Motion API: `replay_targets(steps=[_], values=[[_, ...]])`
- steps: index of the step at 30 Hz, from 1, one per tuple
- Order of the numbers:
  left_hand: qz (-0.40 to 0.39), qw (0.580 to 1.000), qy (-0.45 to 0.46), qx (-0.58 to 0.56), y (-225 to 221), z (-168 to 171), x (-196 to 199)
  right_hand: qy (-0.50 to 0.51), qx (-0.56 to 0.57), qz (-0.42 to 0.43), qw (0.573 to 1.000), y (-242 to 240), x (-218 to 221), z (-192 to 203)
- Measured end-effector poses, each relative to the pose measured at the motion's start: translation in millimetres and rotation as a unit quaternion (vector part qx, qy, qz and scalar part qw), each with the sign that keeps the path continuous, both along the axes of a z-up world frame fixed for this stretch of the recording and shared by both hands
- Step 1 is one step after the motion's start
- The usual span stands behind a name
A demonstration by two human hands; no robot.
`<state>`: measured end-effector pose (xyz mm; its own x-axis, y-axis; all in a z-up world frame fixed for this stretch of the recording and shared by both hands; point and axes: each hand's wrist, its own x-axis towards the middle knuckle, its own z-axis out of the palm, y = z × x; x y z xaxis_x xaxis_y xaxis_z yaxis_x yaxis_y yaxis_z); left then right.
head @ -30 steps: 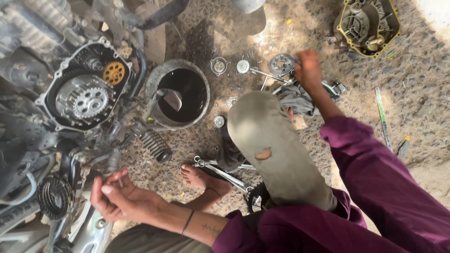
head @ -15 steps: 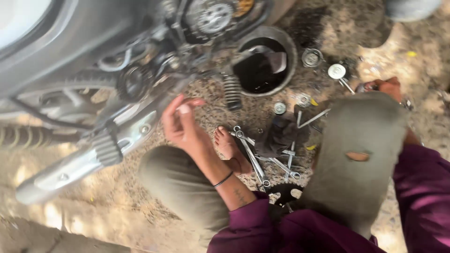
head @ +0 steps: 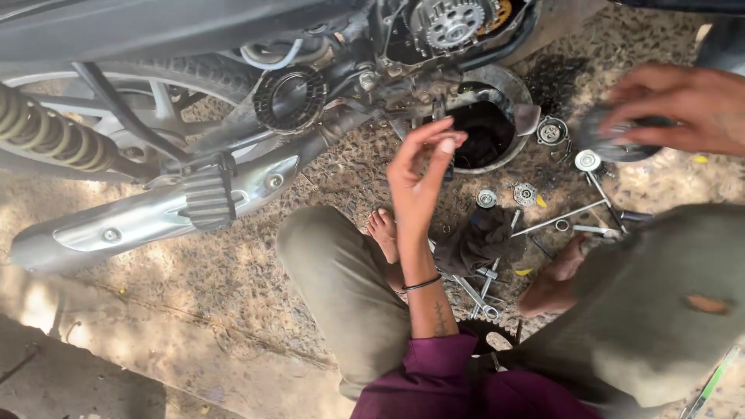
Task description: The person is repairing a motorcycle engine, handling and assembling various components like clutch plates and gears while an assistant helps.
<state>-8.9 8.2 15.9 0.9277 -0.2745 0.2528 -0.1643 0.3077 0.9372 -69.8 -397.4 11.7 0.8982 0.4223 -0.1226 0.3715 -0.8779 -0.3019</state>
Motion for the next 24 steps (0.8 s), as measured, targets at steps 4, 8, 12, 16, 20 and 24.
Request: replay_targets(steps=[4,8,12,16,20,24], values=[[-0.031,0.997,-0.052,0.044,-2.7,24.3,-1.9,0.050,0.178,0.041,0.982,119.6,55.1,109.3],[-0.026,0.999,-0.004,-0.048,-10.8,11.0,-2.9,0.124,0.440,0.003,0.889,164.7,67.1,102.8],[0.036,0.987,0.020,-0.158,-19.6,-14.6,0.2,0.218,0.614,-0.086,0.754,168.1,79.9,65.4],[0.038,0.980,0.067,-0.185,-22.5,-10.4,2.6,0.248,0.578,-0.185,0.755,168.0,90.9,55.8],[0.052,0.981,0.075,-0.169,-23.9,-26.2,6.7,0.224,0.515,-0.223,0.797,168.8,92.5,71.1],[0.098,0.983,0.087,-0.131,-26.3,-25.9,8.7,0.184,0.479,-0.169,0.842,165.2,88.4,79.3]])
